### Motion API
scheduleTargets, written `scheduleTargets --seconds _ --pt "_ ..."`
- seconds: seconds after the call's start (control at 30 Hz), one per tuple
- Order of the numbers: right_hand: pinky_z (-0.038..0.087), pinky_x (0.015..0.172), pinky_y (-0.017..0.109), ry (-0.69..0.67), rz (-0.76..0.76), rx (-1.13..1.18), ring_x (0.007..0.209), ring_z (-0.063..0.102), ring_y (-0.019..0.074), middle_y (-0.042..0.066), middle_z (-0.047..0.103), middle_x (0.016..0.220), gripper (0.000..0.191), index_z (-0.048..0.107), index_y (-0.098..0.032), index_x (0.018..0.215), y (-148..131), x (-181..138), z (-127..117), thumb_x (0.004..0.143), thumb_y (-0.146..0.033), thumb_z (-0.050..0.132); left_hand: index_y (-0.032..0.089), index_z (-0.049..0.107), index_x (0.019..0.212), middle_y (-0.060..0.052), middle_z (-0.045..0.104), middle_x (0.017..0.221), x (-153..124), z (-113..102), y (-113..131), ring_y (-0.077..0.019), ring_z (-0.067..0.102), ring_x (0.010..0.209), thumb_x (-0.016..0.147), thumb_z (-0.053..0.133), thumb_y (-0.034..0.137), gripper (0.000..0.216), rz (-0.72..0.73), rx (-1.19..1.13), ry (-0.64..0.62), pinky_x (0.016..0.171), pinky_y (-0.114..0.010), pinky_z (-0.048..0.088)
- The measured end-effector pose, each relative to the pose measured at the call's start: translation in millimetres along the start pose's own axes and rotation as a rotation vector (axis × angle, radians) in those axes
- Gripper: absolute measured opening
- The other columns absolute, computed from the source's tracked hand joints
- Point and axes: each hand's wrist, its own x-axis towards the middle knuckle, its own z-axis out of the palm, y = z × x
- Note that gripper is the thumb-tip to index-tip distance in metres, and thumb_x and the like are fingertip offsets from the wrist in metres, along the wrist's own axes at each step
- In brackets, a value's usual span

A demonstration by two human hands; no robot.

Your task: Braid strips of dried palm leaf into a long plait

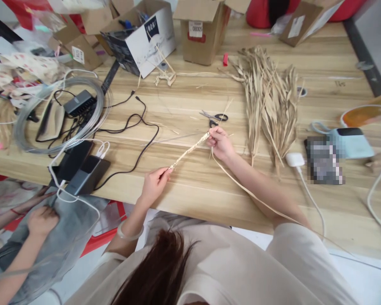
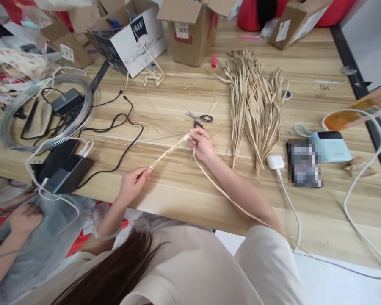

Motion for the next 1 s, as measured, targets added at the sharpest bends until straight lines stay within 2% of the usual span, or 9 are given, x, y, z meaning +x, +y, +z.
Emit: scheduleTargets --seconds 0.1,0.23,0.33,0.4,0.47,0.57,0.67,0.8,1.0 --pt "0.02 0.044 0.019 -0.056 -0.004 0.005 0.045 0.028 0.0047 -0.005 0.046 0.055 0.026 0.045 -0.019 0.062 1 -3 2 0.066 -0.024 0.071 0.015 0.067 0.083 0.0 0.061 0.057 -4 -7 3 -0.0088 0.051 0.045 0.09 0.044 0.042 0.036 -0.031 0.037 -0.079 0.047 -0.02 0.038" --pt "0.019 0.044 0.019 -0.098 -0.025 0.044 0.044 0.028 0.0037 -0.005 0.046 0.054 0.027 0.046 -0.018 0.06 1 -6 4 0.066 -0.023 0.072 0.015 0.066 0.098 -0.006 0.071 0.087 8 -12 16 -0.0153 0.063 0.073 0.089 0.046 0.041 0.033 0.115 0.265 -0.156 0.066 -0.025 0.046" --pt "0.02 0.044 0.019 -0.091 -0.013 0.021 0.044 0.029 0.0036 -0.005 0.046 0.053 0.027 0.047 -0.018 0.06 0 -10 8 0.067 -0.022 0.072 0.015 0.063 0.109 -0.008 0.07 0.099 29 -7 32 -0.0174 0.064 0.087 0.09 0.044 0.04 0.036 0.163 0.253 -0.173 0.073 -0.026 0.047" --pt "0.021 0.044 0.019 -0.07 -0.002 0.001 0.043 0.028 0.0037 -0.005 0.046 0.052 0.026 0.046 -0.018 0.061 -1 -12 11 0.068 -0.022 0.072 0.015 0.062 0.11 -0.009 0.07 0.093 46 2 42 -0.0165 0.064 0.077 0.091 0.043 0.041 0.038 0.18 0.253 -0.185 0.069 -0.026 0.046" --pt "0.02 0.043 0.019 -0.044 -0.003 -0.001 0.043 0.027 0.0037 -0.006 0.045 0.051 0.027 0.046 -0.018 0.06 -4 -13 12 0.068 -0.022 0.071 0.015 0.066 0.094 -0.006 0.067 0.07 61 15 49 -0.0154 0.061 0.063 0.091 0.041 0.042 0.037 0.167 0.259 -0.205 0.063 -0.025 0.043" --pt "0.018 0.042 0.019 -0.01 -0.009 0.002 0.042 0.026 0.0036 -0.006 0.042 0.05 0.027 0.046 -0.018 0.06 -7 -12 12 0.068 -0.023 0.072 0.014 0.064 0.078 -0.002 0.06 0.056 75 32 51 -0.0115 0.055 0.05 0.091 0.041 0.037 0.035 0.161 0.101 -0.243 0.055 -0.022 0.04" --pt "0.018 0.042 0.019 -0.028 0.028 0.006 0.043 0.024 0.0033 -0.006 0.04 0.05 0.03 0.046 -0.017 0.058 -6 -10 10 0.068 -0.025 0.073 0.013 0.062 0.079 0.002 0.053 0.05 79 41 46 -0.0088 0.051 0.04 0.09 0.042 0.038 0.034 0.087 -0.124 -0.27 0.044 -0.019 0.036" --pt "0.018 0.041 0.019 -0.086 0.072 0.03 0.043 0.023 0.0028 -0.006 0.037 0.05 0.036 0.044 -0.017 0.055 1 -9 11 0.067 -0.029 0.076 0.012 0.061 0.078 0.004 0.047 0.048 79 43 39 -0.0077 0.047 0.036 0.087 0.044 0.04 0.034 -0.009 -0.29 -0.27 0.037 -0.018 0.033" --pt "0.017 0.042 0.02 -0.063 0.074 -0.046 0.043 0.025 0.0029 -0.006 0.041 0.05 0.034 0.047 -0.017 0.057 1 -11 16 0.063 -0.032 0.077 0.012 0.059 0.078 0.002 0.054 0.053 88 43 37 -0.0063 0.049 0.037 0.086 0.048 0.041 0.031 -0.093 -0.431 -0.362 0.035 -0.016 0.034"
